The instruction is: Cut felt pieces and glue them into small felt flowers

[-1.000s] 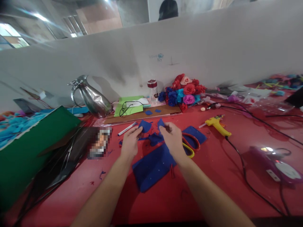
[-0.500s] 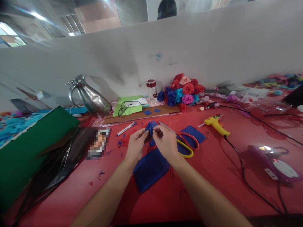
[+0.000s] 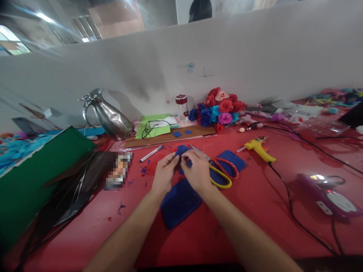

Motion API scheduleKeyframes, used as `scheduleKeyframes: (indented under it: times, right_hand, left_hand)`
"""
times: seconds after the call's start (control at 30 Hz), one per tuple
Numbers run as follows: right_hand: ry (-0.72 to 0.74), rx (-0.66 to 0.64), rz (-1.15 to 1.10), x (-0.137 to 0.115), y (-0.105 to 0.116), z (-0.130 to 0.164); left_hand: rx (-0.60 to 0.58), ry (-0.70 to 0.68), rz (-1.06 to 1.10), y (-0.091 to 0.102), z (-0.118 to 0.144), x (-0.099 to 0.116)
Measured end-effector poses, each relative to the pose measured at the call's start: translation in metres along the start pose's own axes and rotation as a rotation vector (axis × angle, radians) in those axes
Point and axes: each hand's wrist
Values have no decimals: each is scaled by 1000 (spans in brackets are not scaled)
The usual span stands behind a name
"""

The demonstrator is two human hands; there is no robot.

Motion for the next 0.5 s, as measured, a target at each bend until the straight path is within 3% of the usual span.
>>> scheduleKeyframes:
  times: [0.1,0.3,0.5]
  right_hand:
    - [-69,29,-92,-2,2,-2]
    - [-67,-17,-150,-5,2,-1]
    - [-452,54,-597,2,-4,-5]
  left_hand:
    - [-14,-11,10,-1,1,1]
    - [15,-69,-52,-1,-1,-3]
    - [-57,-176,-159,-4,4,-10]
Point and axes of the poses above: each hand's wrist, its own z-axis away from the middle knuckle, its own y-axis out of the back of the hand, x = y × z
